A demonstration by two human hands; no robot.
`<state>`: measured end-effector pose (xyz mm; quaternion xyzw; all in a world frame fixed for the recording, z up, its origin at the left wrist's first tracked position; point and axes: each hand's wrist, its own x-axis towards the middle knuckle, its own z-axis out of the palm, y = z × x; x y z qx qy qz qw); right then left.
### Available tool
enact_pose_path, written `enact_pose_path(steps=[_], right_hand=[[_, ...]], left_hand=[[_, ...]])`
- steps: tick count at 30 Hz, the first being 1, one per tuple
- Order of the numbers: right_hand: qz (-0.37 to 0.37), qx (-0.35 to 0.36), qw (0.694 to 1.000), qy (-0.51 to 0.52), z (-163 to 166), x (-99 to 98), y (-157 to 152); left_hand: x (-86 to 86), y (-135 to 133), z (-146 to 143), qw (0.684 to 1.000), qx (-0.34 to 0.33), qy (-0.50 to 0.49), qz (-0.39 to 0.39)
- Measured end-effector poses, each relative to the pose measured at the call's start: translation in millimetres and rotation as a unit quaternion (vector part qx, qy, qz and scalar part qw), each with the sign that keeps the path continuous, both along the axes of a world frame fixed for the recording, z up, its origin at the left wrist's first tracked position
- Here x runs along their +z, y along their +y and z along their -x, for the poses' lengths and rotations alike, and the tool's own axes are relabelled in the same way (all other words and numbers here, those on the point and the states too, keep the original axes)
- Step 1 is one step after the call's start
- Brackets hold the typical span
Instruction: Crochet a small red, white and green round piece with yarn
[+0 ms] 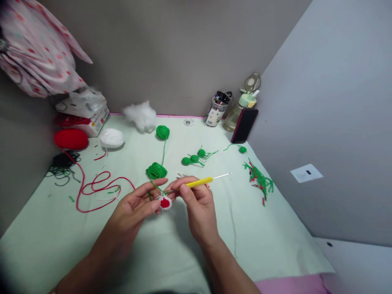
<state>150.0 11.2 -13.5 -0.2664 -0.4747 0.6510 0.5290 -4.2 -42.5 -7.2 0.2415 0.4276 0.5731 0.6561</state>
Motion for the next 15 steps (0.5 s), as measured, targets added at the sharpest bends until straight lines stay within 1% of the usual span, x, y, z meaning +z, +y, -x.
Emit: enact_pose_path(steps=[3, 7, 11, 15], right_hand=[[-0.006, 0.014, 1.000, 0.016, -1.8, 3.7, 1.6], [-0.036, 0.025, 0.999, 0.000, -9.0, 4.4, 2.9], [-0.093, 0.009, 0.994, -0.050, -15.5, 3.1, 1.2], [-0.162, -0.018, 0.982, -0.092, -15.9, 4.4, -1.3]], left_hand=[[1.0, -0.3, 0.6, 1.000, 0.012, 0.024, -0.001], [0.9, -1.8, 1.6, 0.999, 0.003, 0.033, -0.008], [-2.6, -2.7, 0.6, 0.999, 0.015, 0.031, -0.020], [-6.9, -2.4, -1.7, 0.999, 0.031, 0.011, -0.030]])
